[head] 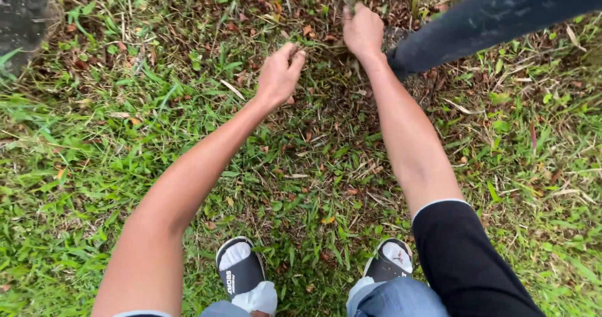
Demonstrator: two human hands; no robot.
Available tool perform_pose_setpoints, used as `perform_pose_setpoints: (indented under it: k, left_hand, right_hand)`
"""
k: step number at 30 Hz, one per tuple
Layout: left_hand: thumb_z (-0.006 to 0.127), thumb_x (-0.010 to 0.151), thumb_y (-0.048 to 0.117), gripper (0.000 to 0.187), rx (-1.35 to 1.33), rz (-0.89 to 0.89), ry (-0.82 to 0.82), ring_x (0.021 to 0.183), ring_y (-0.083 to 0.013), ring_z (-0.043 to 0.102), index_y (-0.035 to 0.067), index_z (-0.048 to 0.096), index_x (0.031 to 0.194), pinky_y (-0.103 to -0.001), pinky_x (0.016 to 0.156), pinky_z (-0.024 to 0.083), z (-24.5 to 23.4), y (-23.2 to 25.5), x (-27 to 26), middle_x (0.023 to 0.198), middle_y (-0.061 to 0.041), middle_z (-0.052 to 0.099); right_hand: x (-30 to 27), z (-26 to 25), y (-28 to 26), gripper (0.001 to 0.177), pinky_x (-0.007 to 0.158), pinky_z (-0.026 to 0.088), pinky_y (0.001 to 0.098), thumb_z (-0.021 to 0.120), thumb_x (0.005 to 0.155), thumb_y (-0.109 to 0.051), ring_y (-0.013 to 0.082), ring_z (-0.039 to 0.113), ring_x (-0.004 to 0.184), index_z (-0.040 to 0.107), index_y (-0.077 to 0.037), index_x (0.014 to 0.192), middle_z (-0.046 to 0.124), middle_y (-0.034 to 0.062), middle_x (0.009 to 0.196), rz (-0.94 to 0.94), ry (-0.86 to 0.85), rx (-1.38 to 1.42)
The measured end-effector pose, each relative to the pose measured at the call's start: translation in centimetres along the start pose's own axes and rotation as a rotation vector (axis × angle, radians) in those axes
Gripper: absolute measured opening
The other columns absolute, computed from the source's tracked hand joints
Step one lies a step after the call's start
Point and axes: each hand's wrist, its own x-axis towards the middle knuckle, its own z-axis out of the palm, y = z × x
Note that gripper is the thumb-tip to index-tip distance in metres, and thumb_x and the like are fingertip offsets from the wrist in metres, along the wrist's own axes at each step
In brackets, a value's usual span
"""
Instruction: Pulling grass and weeds by hand from the ground around plants and a stone structure.
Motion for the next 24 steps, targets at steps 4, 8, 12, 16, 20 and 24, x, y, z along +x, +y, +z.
perform_pose_setpoints:
  k: [4, 8, 12, 16, 20, 24]
  left_hand:
    - [0.052, 0.107, 0.033, 0.030, -0.070, -0.225, -0.091, 0.064, -0.0205, 0.059, 0.006, 0.064, 0.102, -0.043, 0.056, 0.049, -3.1, -2.4, -0.5, 0.079, -0.005, 0.067]
    - [0.055, 0.105, 0.034, 0.035, 0.051, -0.117, 0.059, 0.069, -0.0209, 0.071, 0.003, 0.060, 0.118, -0.043, 0.065, 0.056, -5.9, -3.6, 0.4, 0.084, -0.010, 0.072]
    - [0.060, 0.100, 0.043, 0.057, 0.250, -0.243, -0.121, 0.068, -0.0335, 0.069, 0.001, 0.047, 0.137, -0.052, 0.065, 0.054, -8.2, -1.3, 1.4, 0.082, -0.018, 0.072]
    - [0.061, 0.096, 0.045, 0.042, 0.230, -0.168, -0.352, 0.078, -0.0328, 0.069, 0.007, 0.065, 0.114, -0.051, 0.075, 0.055, -3.4, -8.1, 2.5, 0.089, -0.018, 0.071]
    - [0.052, 0.103, 0.039, 0.041, 0.169, -0.026, -0.442, 0.075, -0.0328, 0.066, 0.001, 0.064, 0.093, -0.052, 0.073, 0.050, -4.1, -5.4, 2.7, 0.081, -0.016, 0.067]
    - [0.045, 0.104, 0.037, 0.039, 0.123, -0.121, -0.457, 0.073, -0.0302, 0.067, 0.004, 0.063, 0.092, -0.050, 0.069, 0.052, -7.2, -1.5, 3.8, 0.079, -0.013, 0.068]
  right_hand:
    - [-2.9, -1.0, 0.5, 0.030, 0.075, 0.054, 0.0522, 0.060, 0.103, -0.033, 0.0358, 0.069, 0.079, 0.069, -0.005, 0.102, 0.073, 0.0176, 0.084, 0.273, -0.032, 0.142]
    - [-5.3, -2.1, -1.2, 0.035, 0.069, 0.053, 0.0446, 0.058, 0.105, -0.036, 0.0218, 0.067, 0.069, 0.071, -0.003, 0.096, 0.071, 0.0096, 0.077, 0.444, -0.044, 0.382]
    - [-10.4, -7.6, -9.0, 0.036, 0.063, 0.054, 0.0442, 0.056, 0.105, -0.033, 0.0201, 0.063, 0.064, 0.070, -0.001, 0.097, 0.069, 0.0062, 0.075, 0.581, -0.221, 0.470]
    - [-13.2, -13.2, -14.9, 0.032, 0.068, 0.056, 0.0484, 0.062, 0.100, -0.034, 0.0271, 0.067, 0.065, 0.069, -0.002, 0.099, 0.071, 0.0151, 0.075, 0.436, -0.455, 0.195]
    - [-14.5, -16.3, -15.6, 0.036, 0.078, 0.059, 0.0514, 0.071, 0.096, -0.030, 0.0382, 0.072, 0.078, 0.063, 0.003, 0.110, 0.071, 0.0248, 0.084, 0.193, -0.471, -0.143]
    - [-14.5, -16.1, -12.2, 0.038, 0.081, 0.058, 0.0524, 0.072, 0.094, -0.023, 0.0420, 0.072, 0.088, 0.060, 0.003, 0.118, 0.071, 0.0263, 0.094, 0.122, -0.433, -0.260]
